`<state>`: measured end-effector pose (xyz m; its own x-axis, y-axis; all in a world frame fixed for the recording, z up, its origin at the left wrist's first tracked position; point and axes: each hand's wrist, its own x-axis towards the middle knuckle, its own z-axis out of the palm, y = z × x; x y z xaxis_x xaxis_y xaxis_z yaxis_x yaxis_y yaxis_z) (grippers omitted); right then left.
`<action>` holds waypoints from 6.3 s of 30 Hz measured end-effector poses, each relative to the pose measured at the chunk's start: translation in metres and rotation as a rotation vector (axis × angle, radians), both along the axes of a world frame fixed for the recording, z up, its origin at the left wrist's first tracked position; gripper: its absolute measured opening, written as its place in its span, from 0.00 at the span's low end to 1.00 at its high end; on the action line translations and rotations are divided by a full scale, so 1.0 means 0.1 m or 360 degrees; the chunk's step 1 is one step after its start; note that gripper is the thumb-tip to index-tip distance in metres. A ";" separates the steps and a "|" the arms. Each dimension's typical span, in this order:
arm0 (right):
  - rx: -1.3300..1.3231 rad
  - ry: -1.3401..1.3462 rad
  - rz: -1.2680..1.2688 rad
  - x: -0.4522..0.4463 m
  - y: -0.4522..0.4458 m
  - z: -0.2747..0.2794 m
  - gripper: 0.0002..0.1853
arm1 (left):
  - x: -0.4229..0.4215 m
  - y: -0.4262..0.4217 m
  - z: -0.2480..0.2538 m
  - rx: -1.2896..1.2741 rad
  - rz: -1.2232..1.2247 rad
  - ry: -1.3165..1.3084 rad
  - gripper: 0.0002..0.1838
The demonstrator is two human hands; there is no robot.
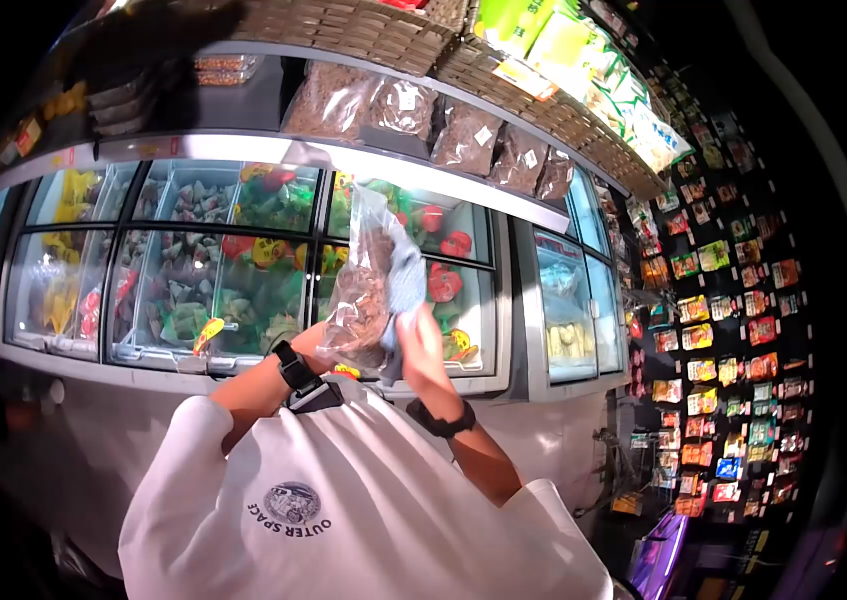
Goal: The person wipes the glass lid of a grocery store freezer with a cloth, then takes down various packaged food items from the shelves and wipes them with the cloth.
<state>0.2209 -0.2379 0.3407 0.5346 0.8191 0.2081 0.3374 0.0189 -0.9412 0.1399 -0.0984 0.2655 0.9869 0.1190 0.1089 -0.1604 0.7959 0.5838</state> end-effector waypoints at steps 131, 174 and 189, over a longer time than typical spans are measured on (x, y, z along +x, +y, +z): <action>0.0231 0.1394 -0.0871 -0.14 -1.12 -0.22 0.21 | 3.68 1.71 3.03 0.2554 0.1072 0.0273 0.19; 0.0654 0.1560 -0.0867 0.23 -1.06 -0.45 0.25 | 1.28 0.25 2.13 -0.0617 -0.0913 -0.0654 0.22; 0.0606 0.0270 -0.0976 0.27 -0.18 0.87 0.26 | 1.01 -0.12 1.23 0.0623 -0.0044 0.0217 0.20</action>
<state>0.2480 -0.2554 0.4280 0.9230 0.2505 0.2920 0.2429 0.2089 -0.9473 0.2412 -0.1101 0.3888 0.9976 0.0681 0.0086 -0.0424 0.5125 0.8577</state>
